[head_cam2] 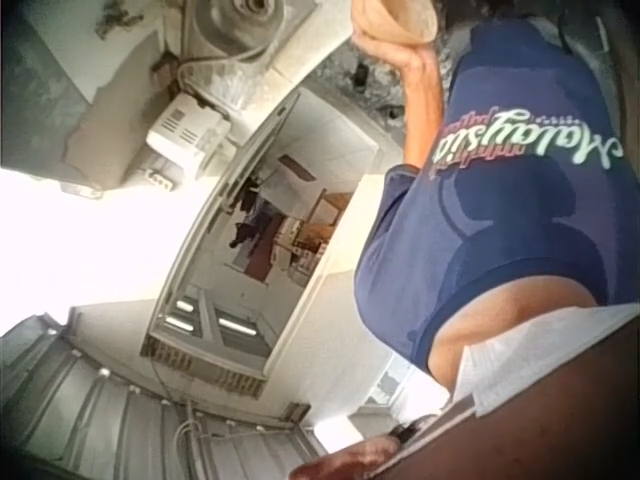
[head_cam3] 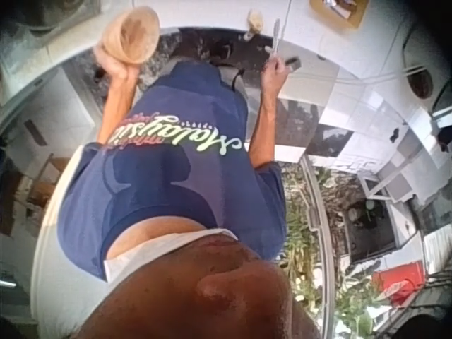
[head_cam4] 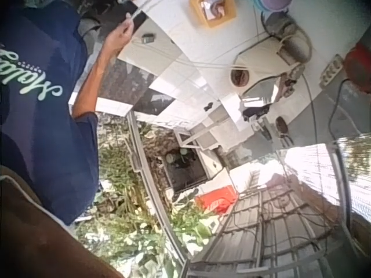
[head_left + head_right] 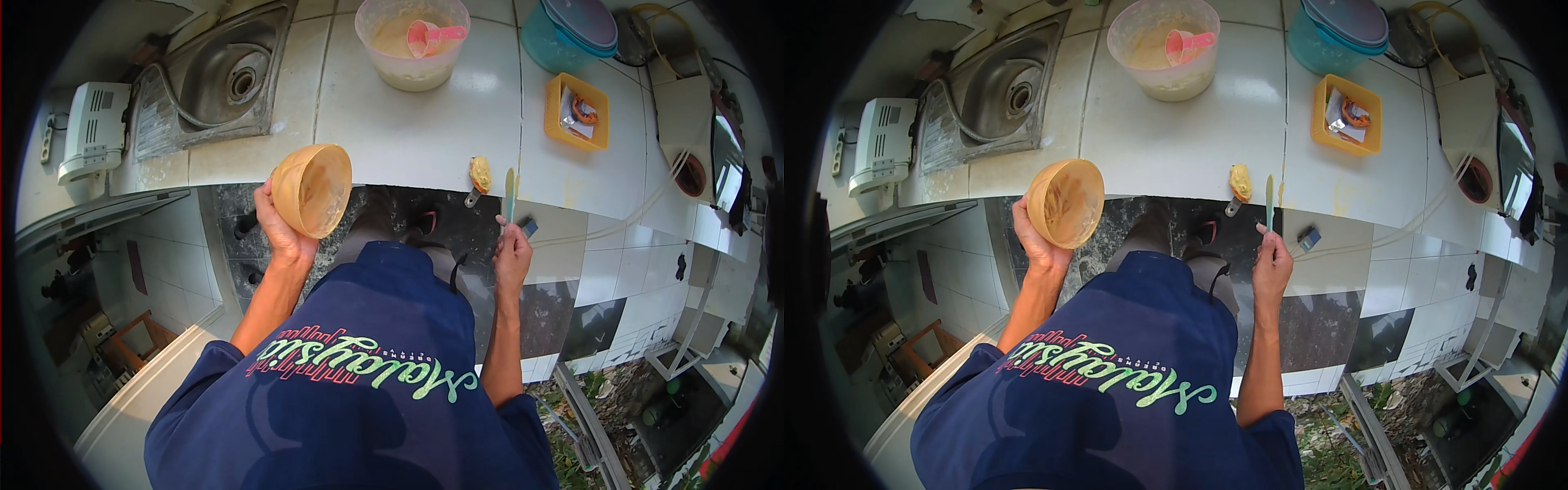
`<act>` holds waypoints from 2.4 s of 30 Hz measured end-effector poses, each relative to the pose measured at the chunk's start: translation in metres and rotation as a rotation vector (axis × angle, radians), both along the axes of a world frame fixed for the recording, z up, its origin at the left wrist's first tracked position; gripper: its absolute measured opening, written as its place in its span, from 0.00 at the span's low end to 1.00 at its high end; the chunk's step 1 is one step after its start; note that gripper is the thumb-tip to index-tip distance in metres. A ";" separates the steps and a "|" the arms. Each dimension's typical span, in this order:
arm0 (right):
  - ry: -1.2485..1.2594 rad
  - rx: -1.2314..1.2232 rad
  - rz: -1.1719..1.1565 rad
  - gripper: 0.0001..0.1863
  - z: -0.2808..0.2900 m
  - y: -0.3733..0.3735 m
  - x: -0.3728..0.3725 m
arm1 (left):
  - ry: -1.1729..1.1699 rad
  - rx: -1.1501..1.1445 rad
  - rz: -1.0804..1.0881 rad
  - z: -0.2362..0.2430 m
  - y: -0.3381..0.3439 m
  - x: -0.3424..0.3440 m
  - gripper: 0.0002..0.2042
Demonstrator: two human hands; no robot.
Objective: Mixing dental plaster or stone in a flexible bowl using a spatula, and washing the bowl between steps.
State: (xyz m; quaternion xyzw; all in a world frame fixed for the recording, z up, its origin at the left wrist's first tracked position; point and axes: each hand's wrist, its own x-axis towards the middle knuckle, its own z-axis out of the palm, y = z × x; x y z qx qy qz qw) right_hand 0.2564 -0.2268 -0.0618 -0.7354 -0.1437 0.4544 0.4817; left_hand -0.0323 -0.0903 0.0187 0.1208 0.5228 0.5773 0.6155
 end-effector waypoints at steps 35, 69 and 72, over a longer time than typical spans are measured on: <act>-0.948 -0.018 0.393 0.15 0.025 0.039 -0.012 | -0.020 -0.065 0.054 -0.006 0.003 -0.008 0.21; -0.651 0.212 0.363 0.14 -0.012 0.013 0.031 | -0.620 -0.313 -0.171 -0.037 0.001 0.040 0.21; -0.702 0.187 0.371 0.13 -0.005 0.000 0.027 | -0.622 -0.320 -0.167 -0.036 0.000 0.041 0.21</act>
